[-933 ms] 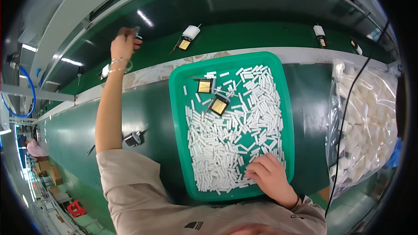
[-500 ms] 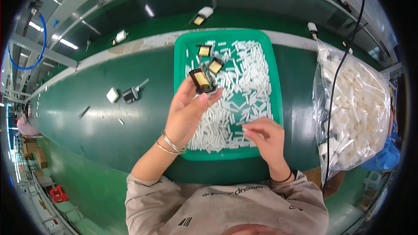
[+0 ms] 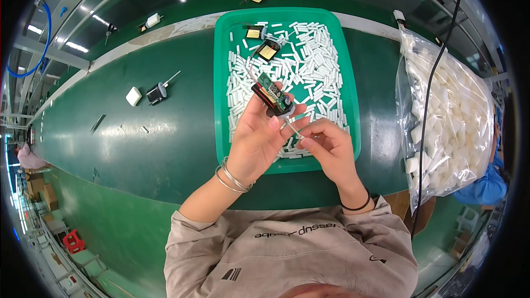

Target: The person assembles electronic components by inserting a white plastic tube into a grey housing, repeating this action for multiple units from a green tray.

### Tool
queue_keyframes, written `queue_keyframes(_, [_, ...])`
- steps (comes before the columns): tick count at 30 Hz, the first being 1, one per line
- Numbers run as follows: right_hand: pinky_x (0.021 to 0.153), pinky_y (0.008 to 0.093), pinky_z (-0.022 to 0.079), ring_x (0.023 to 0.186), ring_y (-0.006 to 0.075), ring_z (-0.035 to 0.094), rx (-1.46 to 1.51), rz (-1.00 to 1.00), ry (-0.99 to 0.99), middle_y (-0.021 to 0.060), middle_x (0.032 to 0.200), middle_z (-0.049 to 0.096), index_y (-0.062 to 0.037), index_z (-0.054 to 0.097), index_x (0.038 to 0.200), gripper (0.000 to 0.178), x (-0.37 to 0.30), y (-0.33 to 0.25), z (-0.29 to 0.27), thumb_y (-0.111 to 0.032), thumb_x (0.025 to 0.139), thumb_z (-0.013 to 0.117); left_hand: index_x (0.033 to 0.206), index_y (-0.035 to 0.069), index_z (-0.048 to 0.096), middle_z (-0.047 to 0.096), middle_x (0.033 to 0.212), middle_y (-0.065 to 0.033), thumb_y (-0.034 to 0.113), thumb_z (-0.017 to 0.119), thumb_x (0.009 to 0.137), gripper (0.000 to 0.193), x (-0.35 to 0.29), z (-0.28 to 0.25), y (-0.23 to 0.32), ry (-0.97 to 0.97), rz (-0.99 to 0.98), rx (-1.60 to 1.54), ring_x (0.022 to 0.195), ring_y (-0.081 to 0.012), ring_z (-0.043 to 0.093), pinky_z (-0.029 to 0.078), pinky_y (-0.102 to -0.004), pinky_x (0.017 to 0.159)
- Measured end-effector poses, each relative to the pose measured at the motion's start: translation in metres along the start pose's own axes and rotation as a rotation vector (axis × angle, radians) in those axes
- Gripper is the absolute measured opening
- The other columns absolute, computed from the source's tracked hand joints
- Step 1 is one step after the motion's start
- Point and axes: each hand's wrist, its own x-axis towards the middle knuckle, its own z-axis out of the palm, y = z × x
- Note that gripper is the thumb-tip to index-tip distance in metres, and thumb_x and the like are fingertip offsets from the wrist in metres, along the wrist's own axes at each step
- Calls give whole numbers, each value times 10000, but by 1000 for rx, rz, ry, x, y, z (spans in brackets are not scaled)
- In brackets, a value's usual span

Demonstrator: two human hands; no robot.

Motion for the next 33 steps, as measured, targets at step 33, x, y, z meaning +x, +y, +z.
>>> queue_keyframes(33, [621, 311, 442, 735, 241, 534, -900, -494, 44, 73, 829, 573, -55, 605, 925, 303, 14, -17, -5, -112, 637, 681, 972, 30, 490, 555, 894, -41, -27, 691, 660, 375, -5, -43, 44, 200, 68, 712, 804, -103, 557, 474, -244, 721])
